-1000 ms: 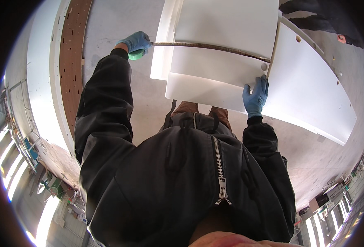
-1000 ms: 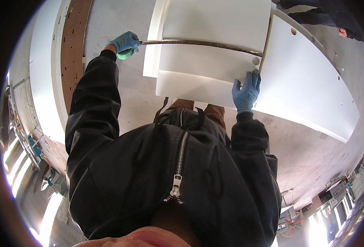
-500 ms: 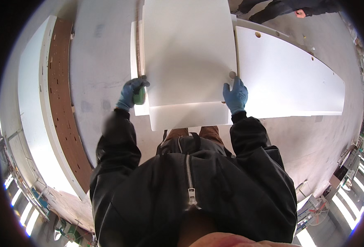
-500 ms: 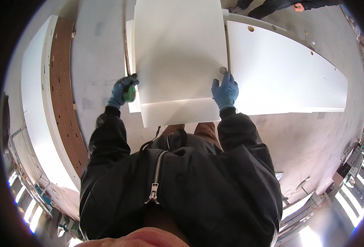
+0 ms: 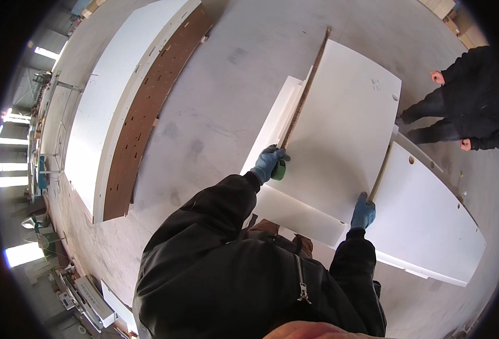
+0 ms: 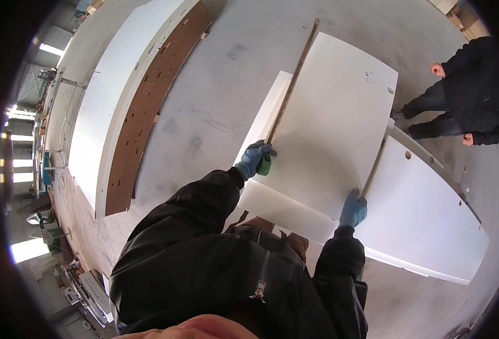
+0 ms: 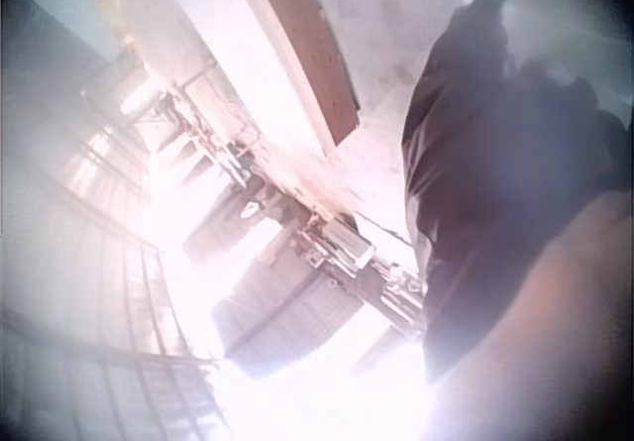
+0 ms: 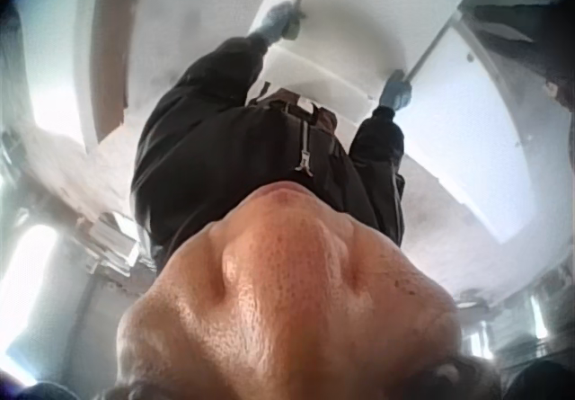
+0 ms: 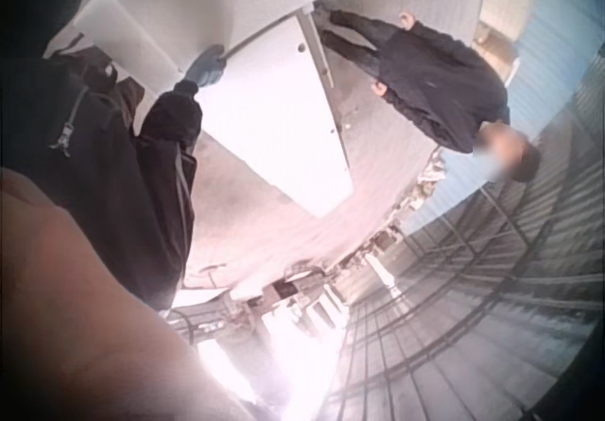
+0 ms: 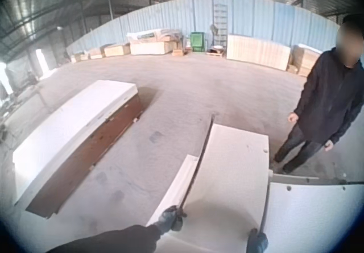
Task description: The person measures white rectangular panels with a tape measure, then lifts and stacks them with a coworker. The person repeatedly measures different panels and repositions them on the floor.
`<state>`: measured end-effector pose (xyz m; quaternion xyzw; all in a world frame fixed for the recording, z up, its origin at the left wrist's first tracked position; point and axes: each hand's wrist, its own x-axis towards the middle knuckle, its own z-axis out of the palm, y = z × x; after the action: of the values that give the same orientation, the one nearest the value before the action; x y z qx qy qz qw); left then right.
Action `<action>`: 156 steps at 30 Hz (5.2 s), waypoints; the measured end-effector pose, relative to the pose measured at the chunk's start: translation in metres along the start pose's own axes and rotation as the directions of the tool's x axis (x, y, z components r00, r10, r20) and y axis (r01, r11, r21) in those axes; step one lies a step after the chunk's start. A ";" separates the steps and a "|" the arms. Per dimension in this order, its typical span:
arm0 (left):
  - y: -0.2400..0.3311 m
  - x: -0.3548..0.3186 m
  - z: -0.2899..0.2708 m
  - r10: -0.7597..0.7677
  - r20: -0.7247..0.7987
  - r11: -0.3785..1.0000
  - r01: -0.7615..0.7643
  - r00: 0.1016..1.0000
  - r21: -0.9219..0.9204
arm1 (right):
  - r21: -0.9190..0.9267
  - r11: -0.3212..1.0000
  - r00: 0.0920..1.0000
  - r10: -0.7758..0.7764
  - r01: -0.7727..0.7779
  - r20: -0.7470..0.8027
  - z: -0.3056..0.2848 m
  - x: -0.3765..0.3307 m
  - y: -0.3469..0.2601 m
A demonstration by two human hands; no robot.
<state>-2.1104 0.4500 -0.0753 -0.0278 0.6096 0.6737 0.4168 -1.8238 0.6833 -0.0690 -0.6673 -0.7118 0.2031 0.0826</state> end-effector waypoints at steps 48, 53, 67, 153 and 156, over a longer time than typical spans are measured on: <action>-0.013 -0.095 0.160 0.083 -0.071 0.996 -0.082 0.994 0.020 | 0.501 0.766 0.908 0.404 -0.403 0.112 -0.142 0.018 0.141; -0.031 -0.078 0.240 -0.011 0.124 0.992 -0.004 0.992 0.123 | 0.629 0.691 0.854 0.513 -0.356 -0.080 -0.161 0.000 0.210; -0.113 0.015 0.466 -0.011 0.681 0.940 -0.225 0.732 0.257 | 0.915 0.201 0.567 0.823 -0.350 0.037 -0.146 -0.021 0.287; 0.033 -0.067 -0.240 -0.204 0.326 0.861 0.011 0.923 0.508 | 0.627 0.131 0.633 0.309 -0.768 0.710 0.043 -0.191 0.126; 0.012 -0.103 -0.252 -0.219 0.296 0.927 0.104 0.930 0.361 | 0.611 0.107 0.610 0.311 -0.784 0.729 0.046 -0.188 0.125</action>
<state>-2.1692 0.1839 -0.0742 0.1070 0.6330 0.5165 0.5666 -1.7093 0.4931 -0.1313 -0.6596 -0.1568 0.7098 0.1910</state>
